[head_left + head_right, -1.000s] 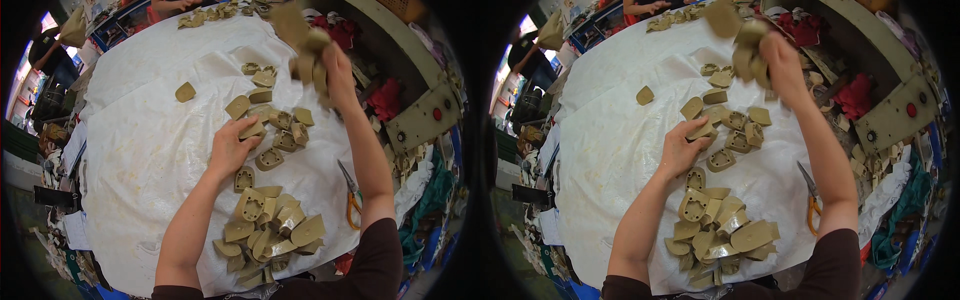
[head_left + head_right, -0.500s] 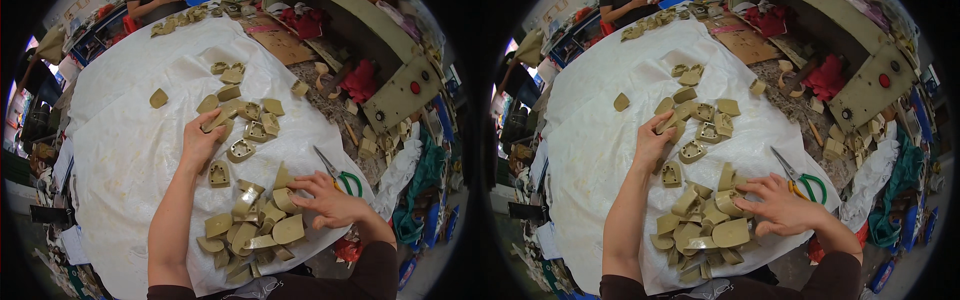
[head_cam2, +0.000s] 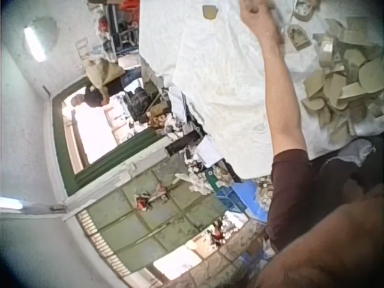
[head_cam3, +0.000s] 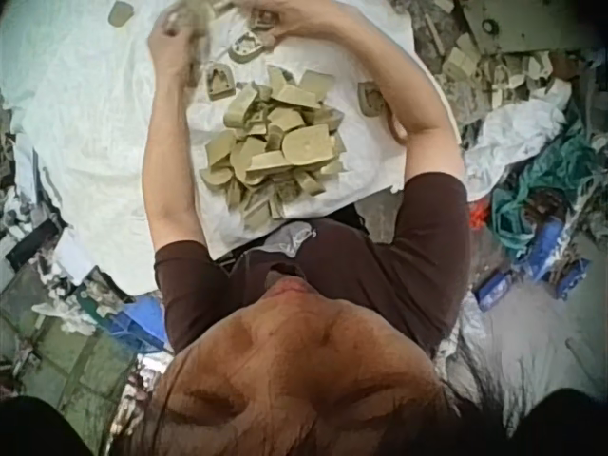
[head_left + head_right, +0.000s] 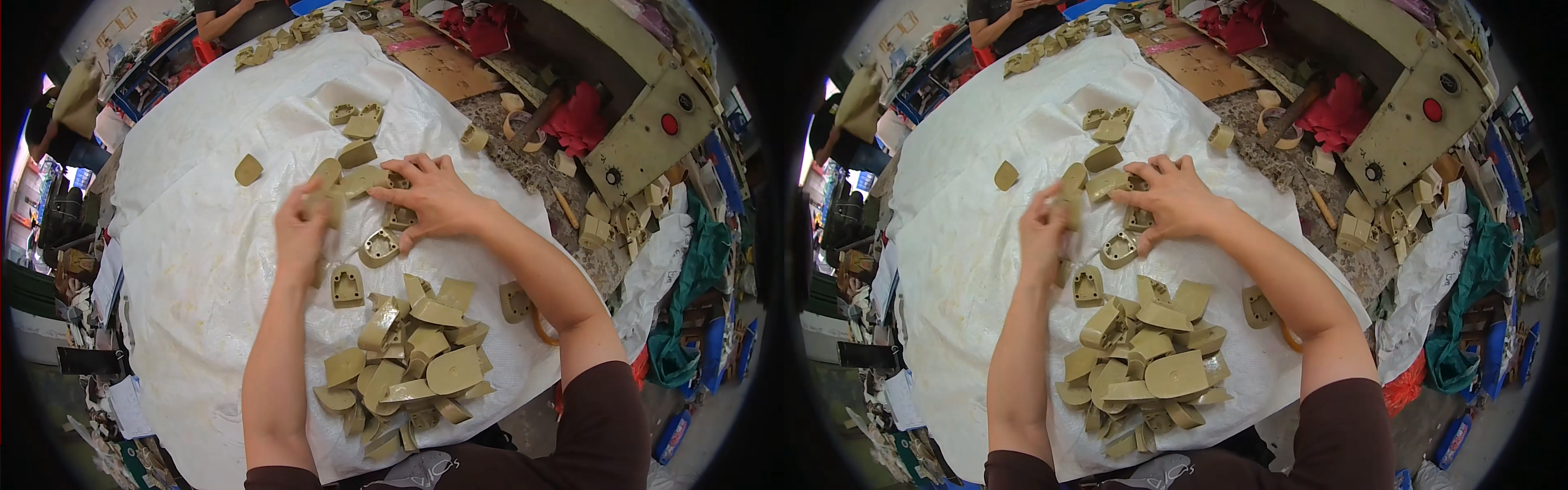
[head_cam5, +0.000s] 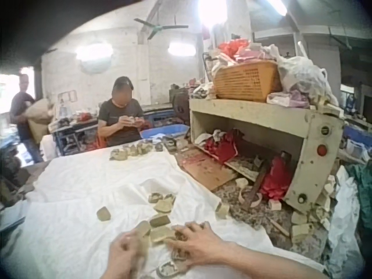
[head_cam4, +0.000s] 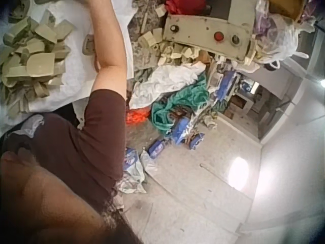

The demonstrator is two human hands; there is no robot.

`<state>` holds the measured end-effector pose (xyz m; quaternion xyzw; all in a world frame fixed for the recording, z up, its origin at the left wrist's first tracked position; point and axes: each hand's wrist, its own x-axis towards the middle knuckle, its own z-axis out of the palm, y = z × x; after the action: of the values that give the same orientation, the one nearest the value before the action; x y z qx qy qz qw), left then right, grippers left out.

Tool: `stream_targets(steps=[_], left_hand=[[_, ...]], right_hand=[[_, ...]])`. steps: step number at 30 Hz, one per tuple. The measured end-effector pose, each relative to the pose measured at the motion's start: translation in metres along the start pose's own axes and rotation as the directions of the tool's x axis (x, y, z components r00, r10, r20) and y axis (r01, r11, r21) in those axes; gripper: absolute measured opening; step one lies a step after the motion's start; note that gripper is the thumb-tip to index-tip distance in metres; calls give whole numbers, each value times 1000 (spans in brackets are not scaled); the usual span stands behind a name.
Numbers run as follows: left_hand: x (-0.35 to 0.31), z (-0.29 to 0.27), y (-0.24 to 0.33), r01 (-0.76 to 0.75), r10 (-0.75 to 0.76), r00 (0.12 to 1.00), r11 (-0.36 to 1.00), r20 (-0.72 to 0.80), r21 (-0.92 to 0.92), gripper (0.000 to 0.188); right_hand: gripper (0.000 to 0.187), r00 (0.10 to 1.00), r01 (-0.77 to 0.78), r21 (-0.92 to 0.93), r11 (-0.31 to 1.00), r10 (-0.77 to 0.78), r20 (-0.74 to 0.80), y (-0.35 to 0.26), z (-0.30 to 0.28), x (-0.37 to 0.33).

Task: The person sorts beige plastic shoe components on a white sack and then repeatedly picks up individual pieces to attach white insoles. The person handles the parts one at a time, pressing the insole into the plastic shell and placing the assembled unit into a blue bin.

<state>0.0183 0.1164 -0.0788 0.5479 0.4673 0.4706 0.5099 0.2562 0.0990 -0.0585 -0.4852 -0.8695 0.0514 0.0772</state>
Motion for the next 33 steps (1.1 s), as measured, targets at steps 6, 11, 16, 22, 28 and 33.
stream_targets(steps=[6, 11, 16, 22, 28, 33], left_hand=[[-7, -3, -1, -43, 61, 996, 971, -68, 235, 35], [-7, 2, -4, -148, 176, 983, 926, -48, 346, 33], [-5, 1, -7, -126, 150, 987, 943, -55, 309, 32], [2, 3, -3, -149, 175, 983, 943, -64, 296, 31], [-4, 1, -7, -154, 185, 981, 926, -60, 345, 33], [-11, 6, 6, -68, 108, 991, 915, -80, 397, 36]], right_hand=[[51, 995, 8, 245, 969, 16, -97, 11, 5, -3], [36, 996, -64, 516, 854, 83, -13, 25, -1, 4], [29, 978, -68, 736, 673, 191, -85, 32, 3, 6], [33, 916, -202, 826, 525, 400, -30, 62, 4, -2], [58, 950, -155, 67, 986, 167, -262, -4, 8, 1], [59, 950, -277, 5, 961, 273, 154, -4, -22, 17]])
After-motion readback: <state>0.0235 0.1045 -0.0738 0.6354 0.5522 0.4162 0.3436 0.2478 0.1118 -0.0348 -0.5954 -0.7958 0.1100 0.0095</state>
